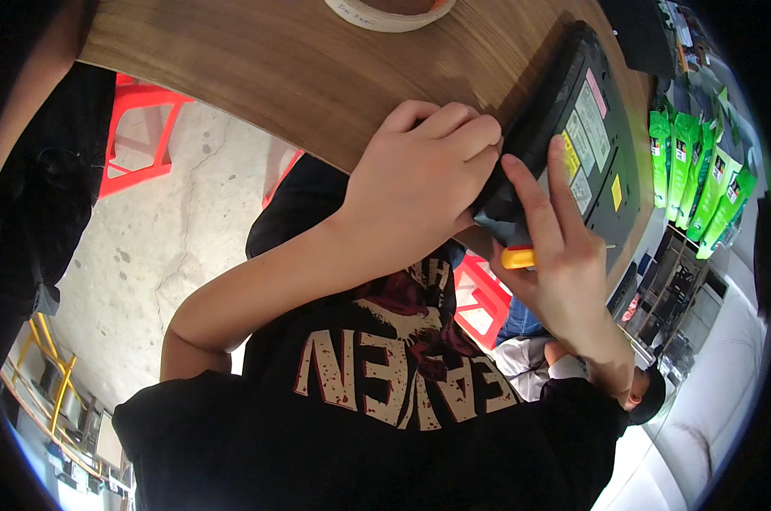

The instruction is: The person unscrews several screws from the back of a laptop using a screwdriver and places them inside a roll of tape. They then attempt to pry the laptop casing open with their hands.

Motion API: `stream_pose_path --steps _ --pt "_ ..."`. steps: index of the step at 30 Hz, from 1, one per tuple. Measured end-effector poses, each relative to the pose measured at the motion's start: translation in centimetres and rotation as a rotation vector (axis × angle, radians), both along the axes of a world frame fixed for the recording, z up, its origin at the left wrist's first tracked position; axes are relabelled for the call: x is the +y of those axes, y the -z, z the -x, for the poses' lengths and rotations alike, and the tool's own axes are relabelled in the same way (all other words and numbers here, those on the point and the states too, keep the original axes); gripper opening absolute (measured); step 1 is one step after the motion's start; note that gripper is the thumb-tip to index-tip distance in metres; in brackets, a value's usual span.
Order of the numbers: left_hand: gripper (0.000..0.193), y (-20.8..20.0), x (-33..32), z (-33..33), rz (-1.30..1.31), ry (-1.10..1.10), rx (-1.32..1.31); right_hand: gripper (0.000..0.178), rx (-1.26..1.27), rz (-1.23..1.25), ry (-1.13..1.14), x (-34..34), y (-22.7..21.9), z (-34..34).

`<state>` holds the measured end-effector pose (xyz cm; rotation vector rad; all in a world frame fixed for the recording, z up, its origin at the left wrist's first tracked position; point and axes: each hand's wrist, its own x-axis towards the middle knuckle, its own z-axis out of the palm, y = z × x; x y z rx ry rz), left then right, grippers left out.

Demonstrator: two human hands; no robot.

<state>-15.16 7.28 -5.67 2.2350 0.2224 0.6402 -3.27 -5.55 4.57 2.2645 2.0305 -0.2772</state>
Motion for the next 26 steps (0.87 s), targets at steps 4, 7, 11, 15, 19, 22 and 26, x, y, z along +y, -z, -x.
stream_pose_path --steps 4,7,11,15,19,22,26 --pt "0.063 -0.2 0.1 -0.4 0.0 -0.009 0.0 0.081 -0.044 -0.006 0.004 -0.5 0.9 -0.3" --pt "0.068 -0.9 0.4 0.0 0.025 0.023 0.022 0.081 0.003 -0.03 0.006 -1.1 0.7 -1.2" --pt "0.063 -1.1 1.2 0.5 0.103 0.12 0.007 0.078 0.125 -0.06 0.005 -1.2 0.2 -2.5" --pt "0.027 -1.7 2.7 1.6 0.239 0.172 0.024 0.067 0.149 0.036 -0.151 0.1 0.2 -2.1" --pt "0.016 -1.7 3.2 1.3 0.134 -0.108 -0.082 0.051 -0.06 0.079 -0.284 1.0 0.9 -1.9" --pt "0.015 -1.3 2.7 1.1 0.146 -0.145 -0.094 0.033 -0.045 -0.073 -0.398 0.9 2.2 -2.9" --pt "0.014 -1.1 2.5 0.9 0.082 -0.16 -0.071 0.032 -0.066 -0.14 -0.437 0.7 2.6 -3.1"
